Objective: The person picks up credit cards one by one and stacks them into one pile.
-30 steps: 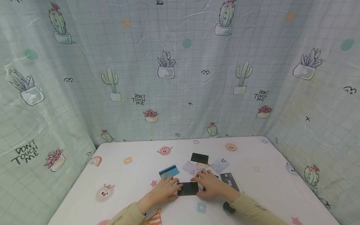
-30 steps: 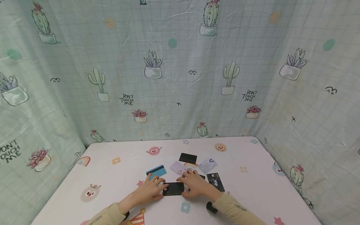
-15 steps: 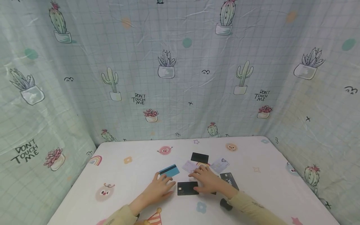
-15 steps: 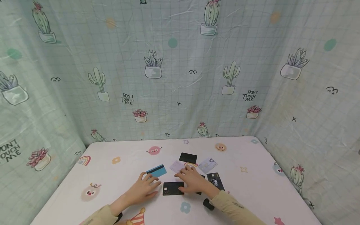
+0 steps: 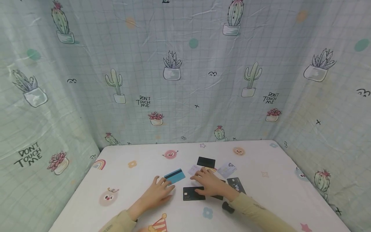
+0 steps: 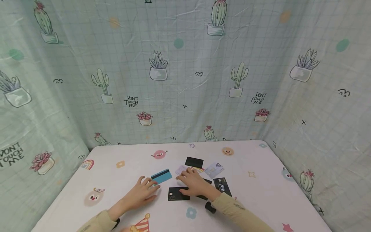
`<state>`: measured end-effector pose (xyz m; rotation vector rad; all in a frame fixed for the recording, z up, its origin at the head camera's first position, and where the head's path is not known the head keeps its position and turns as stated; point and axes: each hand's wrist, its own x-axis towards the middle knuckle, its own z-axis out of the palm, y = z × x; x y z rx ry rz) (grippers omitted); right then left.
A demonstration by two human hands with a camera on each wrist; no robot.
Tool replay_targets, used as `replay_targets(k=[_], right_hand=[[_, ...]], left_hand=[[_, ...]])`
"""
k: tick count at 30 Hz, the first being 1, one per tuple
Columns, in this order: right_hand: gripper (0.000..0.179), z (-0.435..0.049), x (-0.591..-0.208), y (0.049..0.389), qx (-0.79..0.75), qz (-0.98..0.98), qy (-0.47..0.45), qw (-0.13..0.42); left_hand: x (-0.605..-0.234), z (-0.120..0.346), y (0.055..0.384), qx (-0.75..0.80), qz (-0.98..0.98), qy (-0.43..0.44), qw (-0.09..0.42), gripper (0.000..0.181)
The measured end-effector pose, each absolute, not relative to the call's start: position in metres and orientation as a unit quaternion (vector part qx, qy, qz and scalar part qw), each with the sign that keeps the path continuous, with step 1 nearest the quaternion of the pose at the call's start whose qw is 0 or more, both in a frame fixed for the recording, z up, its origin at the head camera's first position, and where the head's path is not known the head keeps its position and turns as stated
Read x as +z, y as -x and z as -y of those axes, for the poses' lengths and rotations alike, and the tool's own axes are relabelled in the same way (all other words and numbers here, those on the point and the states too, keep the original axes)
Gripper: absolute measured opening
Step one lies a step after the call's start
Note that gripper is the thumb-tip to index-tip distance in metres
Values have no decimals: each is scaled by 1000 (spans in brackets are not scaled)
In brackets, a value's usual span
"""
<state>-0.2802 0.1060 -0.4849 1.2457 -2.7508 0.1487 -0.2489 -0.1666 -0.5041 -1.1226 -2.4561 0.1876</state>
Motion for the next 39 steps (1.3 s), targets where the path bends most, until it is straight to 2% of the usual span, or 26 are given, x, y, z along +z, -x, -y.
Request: replay_targets(k=[10, 18, 27, 36, 39], right_hand=[[44, -94, -487, 291, 43, 914, -400, 50], [42, -83, -489, 306, 44, 910, -407, 64], [46, -74, -489, 319, 19, 918, -392, 64], [52, -67, -490, 325, 11, 924, -382, 25], [53, -64, -493, 327, 0, 923, -383, 24]], left_hand=[[-508, 177, 258, 75, 885, 408, 212, 33], [-511, 184, 270, 83, 875, 412, 242, 33], [-513, 192, 285, 119, 877, 401, 237, 44], [-514, 192, 290, 109, 890, 386, 217, 50], [-517, 192, 292, 107, 888, 386, 225, 51]])
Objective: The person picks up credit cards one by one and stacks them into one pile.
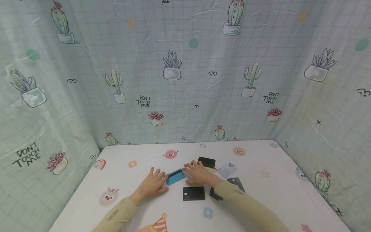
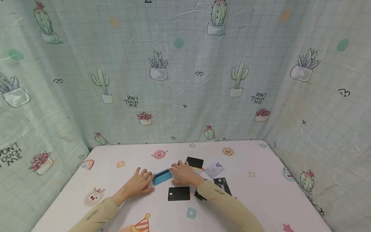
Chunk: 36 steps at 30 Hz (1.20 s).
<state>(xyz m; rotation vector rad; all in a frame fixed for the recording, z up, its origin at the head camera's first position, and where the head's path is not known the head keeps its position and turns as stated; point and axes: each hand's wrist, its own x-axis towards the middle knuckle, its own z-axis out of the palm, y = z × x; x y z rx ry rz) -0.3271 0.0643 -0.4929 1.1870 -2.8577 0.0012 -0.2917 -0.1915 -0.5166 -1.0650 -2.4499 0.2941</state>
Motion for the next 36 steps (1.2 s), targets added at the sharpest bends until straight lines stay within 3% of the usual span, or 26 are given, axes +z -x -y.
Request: replay_targets(k=[4, 11, 15, 36], right_hand=[[55, -61, -496, 330, -14, 924, -381, 22], [57, -58, -496, 332, -33, 924, -381, 30], [57, -58, -497, 334, -39, 919, -391, 42], [51, -48, -503, 334, -91, 903, -414, 66]], left_hand=[[-517, 191, 293, 105, 882, 387, 247, 54], [-510, 186, 294, 137, 907, 356, 177, 57], [-510, 185, 296, 141, 909, 355, 164, 60], [-516, 178, 302, 184, 879, 376, 227, 51]])
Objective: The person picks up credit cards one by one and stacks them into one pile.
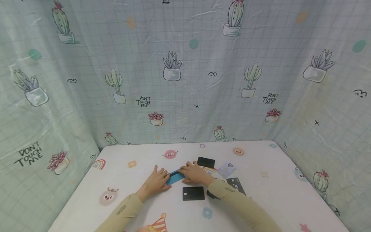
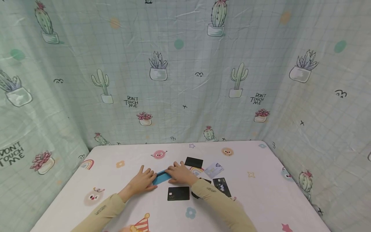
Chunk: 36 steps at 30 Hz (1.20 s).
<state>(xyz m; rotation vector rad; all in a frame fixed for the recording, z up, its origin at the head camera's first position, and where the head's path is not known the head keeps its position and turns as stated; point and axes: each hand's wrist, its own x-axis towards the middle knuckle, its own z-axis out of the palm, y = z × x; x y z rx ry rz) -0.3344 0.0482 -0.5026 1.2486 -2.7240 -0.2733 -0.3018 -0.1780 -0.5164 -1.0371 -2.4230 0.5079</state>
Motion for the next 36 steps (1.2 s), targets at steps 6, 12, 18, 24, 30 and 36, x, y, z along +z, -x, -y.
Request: replay_targets(k=[6, 12, 18, 24, 30, 36], right_hand=[[50, -46, -504, 334, -97, 901, -417, 64], [48, -45, -504, 333, -104, 900, -418, 67], [47, -43, -504, 333, -114, 894, -426, 78], [45, -42, -502, 332, -122, 888, -433, 97], [44, -40, -499, 331, -114, 886, -437, 102], [45, -39, -504, 333, -126, 886, -434, 104]], left_hand=[[-515, 176, 300, 182, 888, 368, 206, 48], [-517, 176, 301, 174, 884, 379, 213, 46], [-517, 175, 300, 180, 876, 387, 225, 45], [-516, 174, 299, 187, 876, 388, 219, 47], [-517, 174, 299, 184, 880, 383, 211, 50], [-520, 176, 300, 188, 884, 376, 204, 52]])
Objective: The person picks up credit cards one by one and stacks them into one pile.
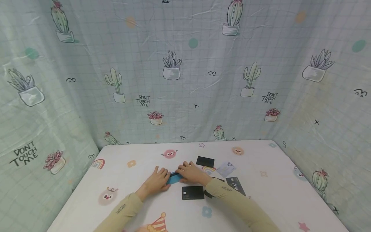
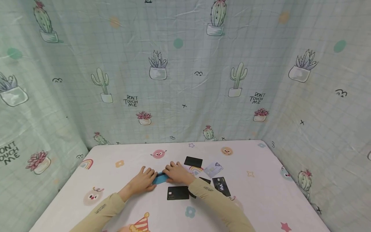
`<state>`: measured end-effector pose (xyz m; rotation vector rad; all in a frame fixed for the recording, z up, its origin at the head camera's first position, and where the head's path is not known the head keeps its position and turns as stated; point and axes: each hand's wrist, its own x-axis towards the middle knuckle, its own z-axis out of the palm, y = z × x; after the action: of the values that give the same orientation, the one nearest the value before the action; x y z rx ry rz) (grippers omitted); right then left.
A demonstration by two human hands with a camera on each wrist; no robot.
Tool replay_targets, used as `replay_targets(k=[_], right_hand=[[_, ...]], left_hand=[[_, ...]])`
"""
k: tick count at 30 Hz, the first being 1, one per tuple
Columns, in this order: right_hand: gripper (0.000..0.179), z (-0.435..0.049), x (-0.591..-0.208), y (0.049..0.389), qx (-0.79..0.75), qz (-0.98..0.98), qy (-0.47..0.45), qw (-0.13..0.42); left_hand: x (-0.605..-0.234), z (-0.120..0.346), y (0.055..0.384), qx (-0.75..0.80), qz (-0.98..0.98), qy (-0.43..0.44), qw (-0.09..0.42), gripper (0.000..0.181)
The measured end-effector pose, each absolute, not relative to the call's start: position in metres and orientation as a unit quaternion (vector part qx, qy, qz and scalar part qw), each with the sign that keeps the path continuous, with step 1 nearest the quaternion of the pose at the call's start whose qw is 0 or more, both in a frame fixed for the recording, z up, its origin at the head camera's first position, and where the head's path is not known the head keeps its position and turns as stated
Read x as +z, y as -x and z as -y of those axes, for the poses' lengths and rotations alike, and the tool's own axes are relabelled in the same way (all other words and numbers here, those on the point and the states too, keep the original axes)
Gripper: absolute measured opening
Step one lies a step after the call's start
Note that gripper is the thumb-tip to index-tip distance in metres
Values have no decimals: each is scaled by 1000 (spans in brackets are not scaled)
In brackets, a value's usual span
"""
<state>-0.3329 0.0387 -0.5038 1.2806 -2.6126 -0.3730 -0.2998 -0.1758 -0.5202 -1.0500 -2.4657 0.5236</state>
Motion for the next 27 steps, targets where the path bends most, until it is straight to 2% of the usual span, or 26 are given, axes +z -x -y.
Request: replay_targets(k=[9, 27], right_hand=[[47, -38, -498, 330, -121, 889, -431, 94], [49, -40, -498, 328, -129, 887, -429, 116]], left_hand=[[-519, 175, 299, 179, 891, 370, 195, 52], [-522, 176, 301, 179, 884, 376, 213, 52]])
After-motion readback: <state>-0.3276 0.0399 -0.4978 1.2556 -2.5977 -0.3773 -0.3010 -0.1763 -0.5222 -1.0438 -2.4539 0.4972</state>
